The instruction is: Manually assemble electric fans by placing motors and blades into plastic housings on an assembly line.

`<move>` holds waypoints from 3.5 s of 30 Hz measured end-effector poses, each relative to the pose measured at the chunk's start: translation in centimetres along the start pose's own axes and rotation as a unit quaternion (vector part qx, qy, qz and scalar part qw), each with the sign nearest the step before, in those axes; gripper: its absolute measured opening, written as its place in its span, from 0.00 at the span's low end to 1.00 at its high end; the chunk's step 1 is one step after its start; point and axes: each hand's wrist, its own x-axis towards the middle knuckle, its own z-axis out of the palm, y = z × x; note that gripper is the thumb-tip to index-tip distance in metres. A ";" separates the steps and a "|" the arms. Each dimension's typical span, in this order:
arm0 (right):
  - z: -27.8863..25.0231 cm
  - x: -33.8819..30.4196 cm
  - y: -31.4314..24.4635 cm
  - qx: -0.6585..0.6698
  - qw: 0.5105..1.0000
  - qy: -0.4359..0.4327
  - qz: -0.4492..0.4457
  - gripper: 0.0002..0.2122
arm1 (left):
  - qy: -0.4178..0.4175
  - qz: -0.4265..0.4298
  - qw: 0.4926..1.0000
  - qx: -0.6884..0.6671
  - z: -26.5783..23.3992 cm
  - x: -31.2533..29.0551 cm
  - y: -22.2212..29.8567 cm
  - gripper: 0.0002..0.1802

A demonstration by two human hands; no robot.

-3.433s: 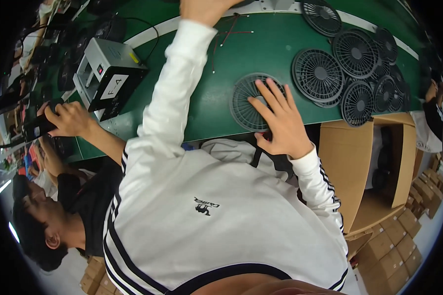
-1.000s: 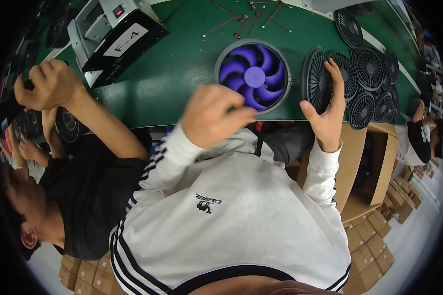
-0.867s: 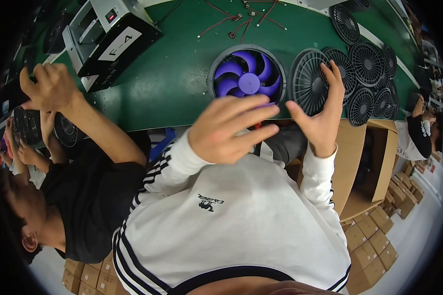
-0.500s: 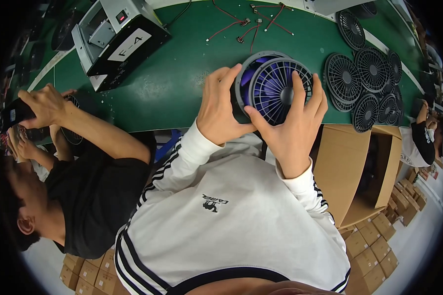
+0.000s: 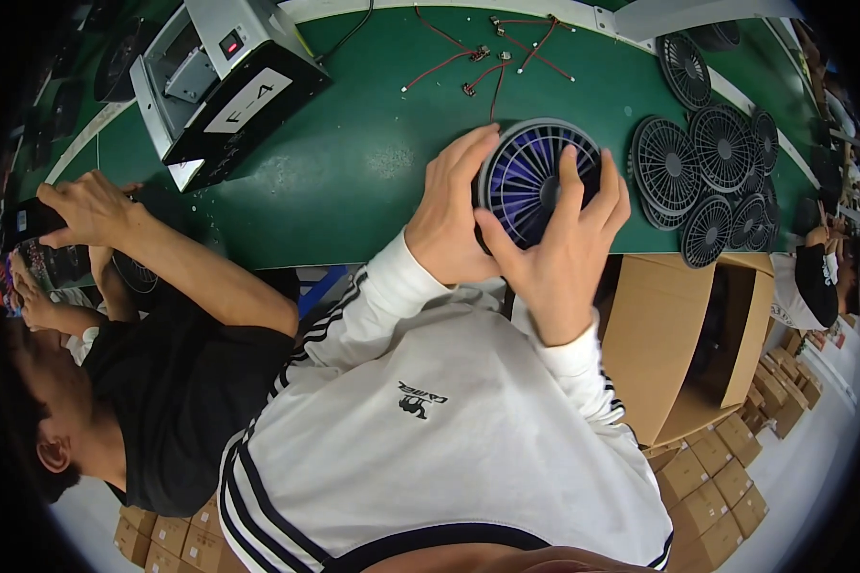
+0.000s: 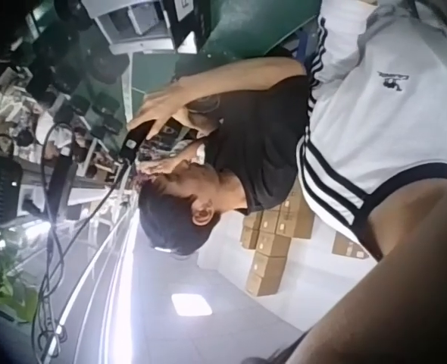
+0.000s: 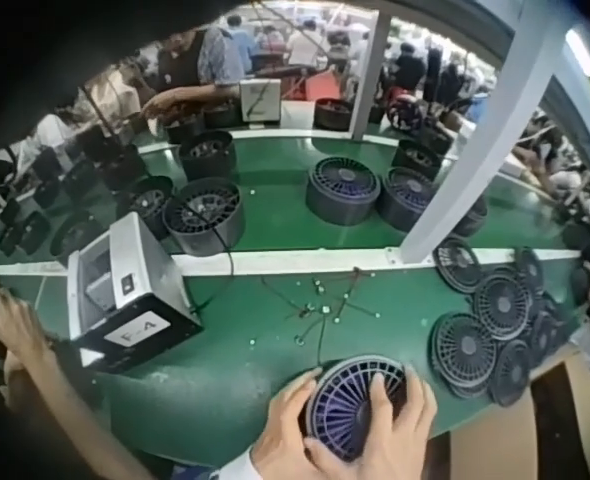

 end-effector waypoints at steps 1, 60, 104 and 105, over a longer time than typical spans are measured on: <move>-0.5 0.9 1.4 0.037 0.997 -0.041 -0.055 0.47 | -0.003 -0.003 1.000 0.001 -0.1 0.0 -0.2 0.63; -1.4 -0.2 16.4 0.238 0.938 -0.153 -0.199 0.35 | 0.182 -0.221 0.871 -0.400 -8.1 10.0 1.1 0.23; -0.8 8.5 2.4 0.121 0.853 -0.239 -0.449 0.40 | 0.032 -0.005 0.999 -0.037 -3.3 -0.8 -1.5 0.77; -0.7 9.1 2.7 0.142 0.838 -0.259 -0.460 0.39 | 0.027 -0.004 0.999 -0.031 -3.3 -0.8 -1.6 0.77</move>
